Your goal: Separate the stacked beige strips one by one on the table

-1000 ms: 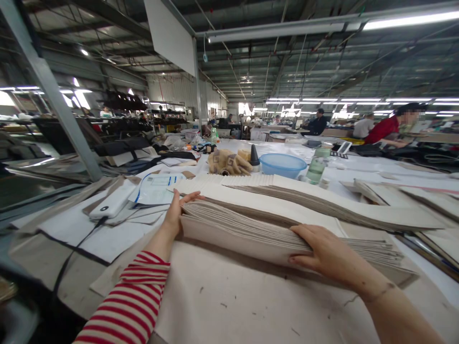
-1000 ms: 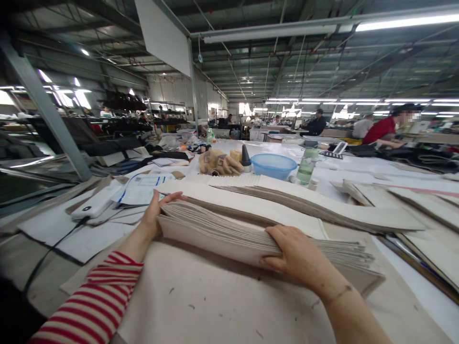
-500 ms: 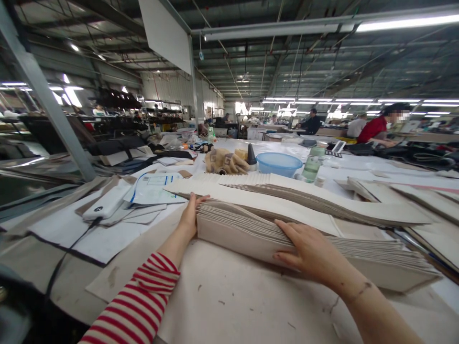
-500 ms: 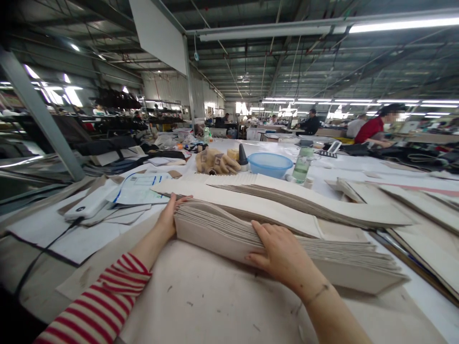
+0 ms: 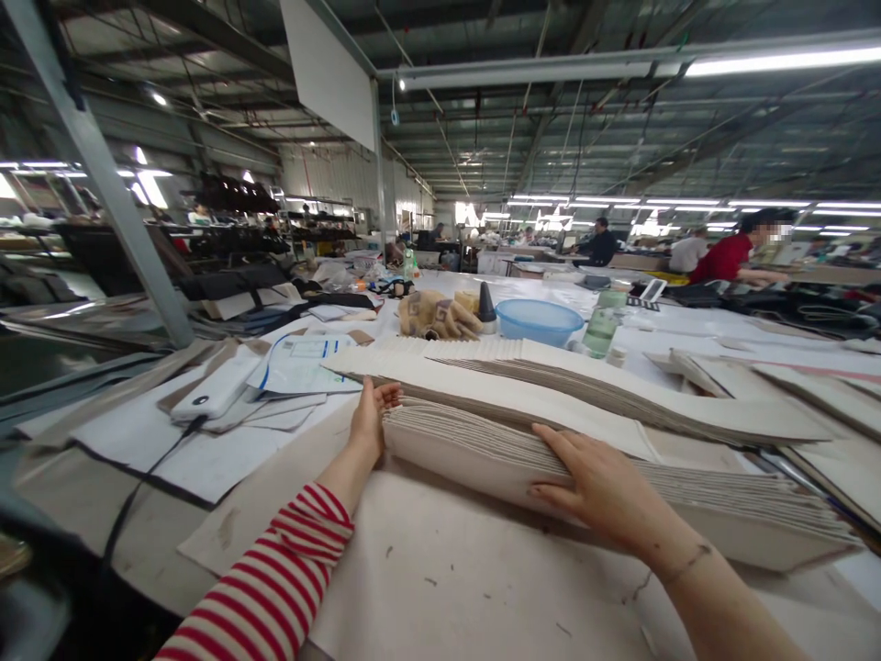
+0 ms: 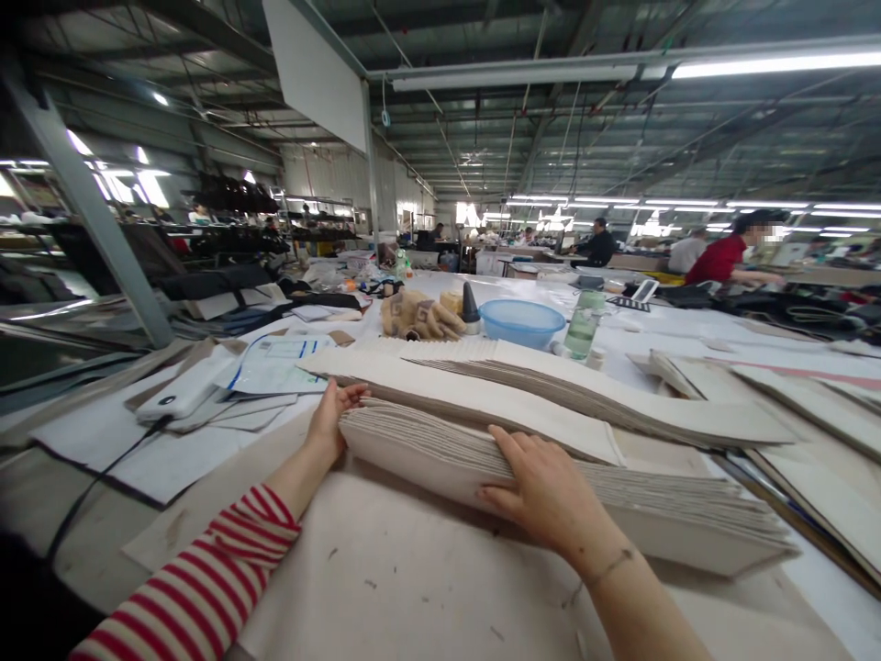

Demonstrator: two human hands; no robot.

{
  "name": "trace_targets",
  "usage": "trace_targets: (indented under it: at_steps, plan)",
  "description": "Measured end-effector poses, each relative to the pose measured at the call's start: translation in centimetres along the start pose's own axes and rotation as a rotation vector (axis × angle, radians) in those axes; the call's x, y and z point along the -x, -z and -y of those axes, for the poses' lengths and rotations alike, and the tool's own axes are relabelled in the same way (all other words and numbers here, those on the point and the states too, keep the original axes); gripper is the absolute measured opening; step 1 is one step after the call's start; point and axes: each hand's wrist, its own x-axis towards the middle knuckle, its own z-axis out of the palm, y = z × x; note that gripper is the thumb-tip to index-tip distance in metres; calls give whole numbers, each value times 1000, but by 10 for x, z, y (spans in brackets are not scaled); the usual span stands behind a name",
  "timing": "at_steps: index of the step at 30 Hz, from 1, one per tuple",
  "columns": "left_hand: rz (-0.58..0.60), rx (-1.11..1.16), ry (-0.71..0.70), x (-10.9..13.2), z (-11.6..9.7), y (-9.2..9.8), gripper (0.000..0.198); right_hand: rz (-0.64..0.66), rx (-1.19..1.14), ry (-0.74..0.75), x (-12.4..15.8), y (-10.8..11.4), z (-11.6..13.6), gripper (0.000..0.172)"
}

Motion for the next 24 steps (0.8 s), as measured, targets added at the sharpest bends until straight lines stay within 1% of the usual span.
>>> trace_targets:
  at_steps: [3,6,9,12,14,16,18,21,22,24]
  plan:
    - [42,1,21,3,0,0,53,-39,-13,36,-1,-3,-2,61]
    - [85,-9,49,5,1,-2,53,-66,-40,116,-1,-6,-2,57]
    - [116,-28,66,2,2,-3,55,-65,-50,179,0,-5,0,50]
    - [147,-52,77,-4,2,-3,57,-38,-72,191,0,-2,4,45]
    - [174,-69,91,-7,3,-4,58,-5,-92,188,0,1,6,41]
    - [204,-87,111,-8,2,-5,59,19,-101,176,-1,3,8,41]
    - [232,-99,132,-7,1,-6,62,2,-99,148,-3,3,8,48]
    - [265,-108,159,-4,0,-7,64,-36,-79,75,-6,0,7,63]
    - [270,-110,168,-3,0,-7,64,-30,-66,51,-7,-1,7,64]
    - [262,-114,180,-2,2,-6,62,12,-39,26,-10,-2,8,57]
